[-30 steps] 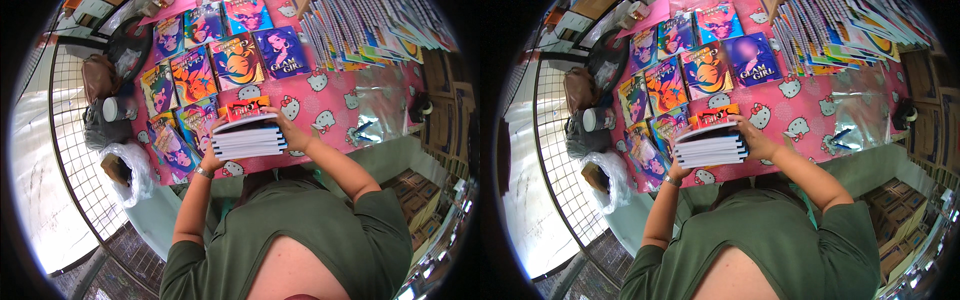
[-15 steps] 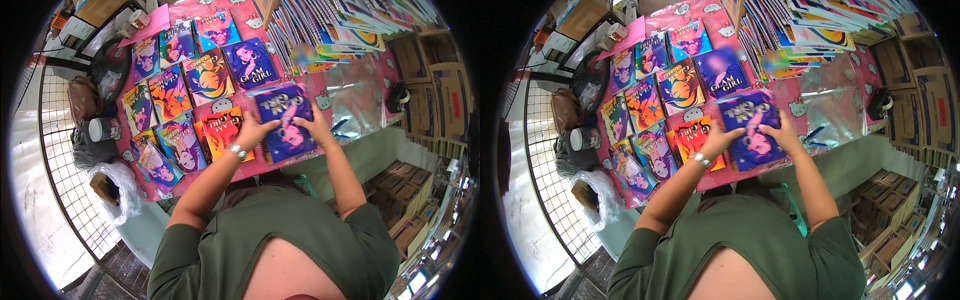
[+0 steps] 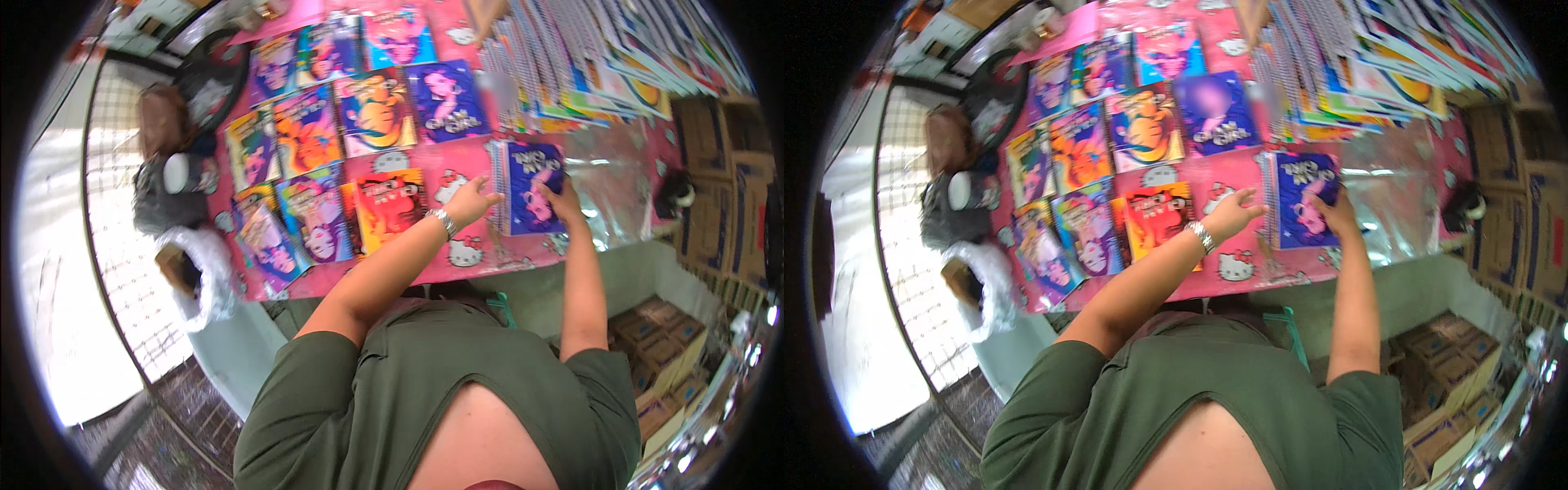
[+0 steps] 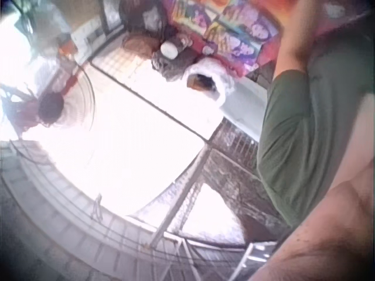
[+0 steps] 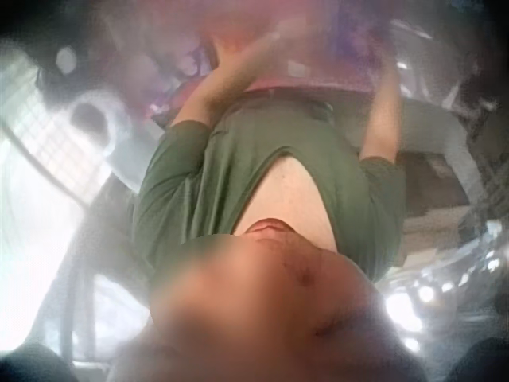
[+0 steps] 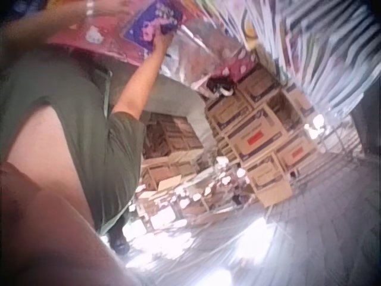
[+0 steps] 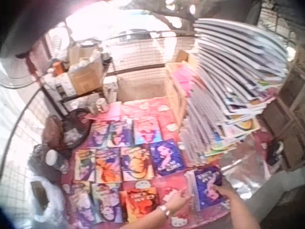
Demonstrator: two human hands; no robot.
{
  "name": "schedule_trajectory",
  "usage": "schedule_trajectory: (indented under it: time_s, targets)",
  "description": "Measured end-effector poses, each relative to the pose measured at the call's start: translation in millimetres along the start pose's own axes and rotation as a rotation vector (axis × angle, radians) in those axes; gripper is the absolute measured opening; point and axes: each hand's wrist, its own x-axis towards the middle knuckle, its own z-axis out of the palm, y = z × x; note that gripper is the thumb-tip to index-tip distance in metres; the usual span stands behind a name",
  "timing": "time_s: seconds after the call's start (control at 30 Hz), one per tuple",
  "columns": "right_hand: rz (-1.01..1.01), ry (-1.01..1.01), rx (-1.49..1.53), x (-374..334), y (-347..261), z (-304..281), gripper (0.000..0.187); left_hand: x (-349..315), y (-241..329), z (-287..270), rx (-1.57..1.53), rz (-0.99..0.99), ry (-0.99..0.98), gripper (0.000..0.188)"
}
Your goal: The person places stacks of notebooks into clear plastic bags, applies adhesive tape to seal the bags, and organizes loose notebooks by cover design.
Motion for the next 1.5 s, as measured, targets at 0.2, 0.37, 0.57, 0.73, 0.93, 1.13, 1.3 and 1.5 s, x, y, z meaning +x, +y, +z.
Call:
schedule_trajectory:
  time_s: [0.2, 0.37, 0.57, 0.73, 0.93, 1.13, 1.3, 1.5]
  targets:
    - [-0.272, 0.482, -0.368, -29, -25, 4, 0.083, -117, -109, -215, 0.179, 0.059, 1.014, 0.057]
    - [-0.768, 0.299, -0.148, -65, -166, 72, 0.046, -236, -254, -277, 0.315, -0.754, 1.406, 0.068]
    - [-0.871, -0.697, 0.028, -128, -285, 234, 0.052, -278, -231, -310, -0.617, -0.371, 0.98, 0.038]
    - [-0.438, -0.946, 0.394, -144, -344, 291, 0.084, -282, -82, -284, -0.794, 0.076, 0.65, 0.042]
    - [-0.67, -0.398, 0.316, -52, -334, 179, 0.065, -241, -107, -298, -0.831, 0.016, 0.501, 0.04]
    - [-0.386, -0.081, -0.227, 57, -270, 69, 0.087, -221, -226, -380, -0.161, -0.275, 0.814, 0.047]
    - [-0.225, -0.115, -0.912, 73, -213, 137, 0.098, -198, -255, -407, 0.512, -0.524, 0.878, 0.071]
    - [-0.121, -0.103, -0.689, 75, -215, 137, 0.098, -200, -262, -415, 0.32, -0.525, 0.859, 0.075]
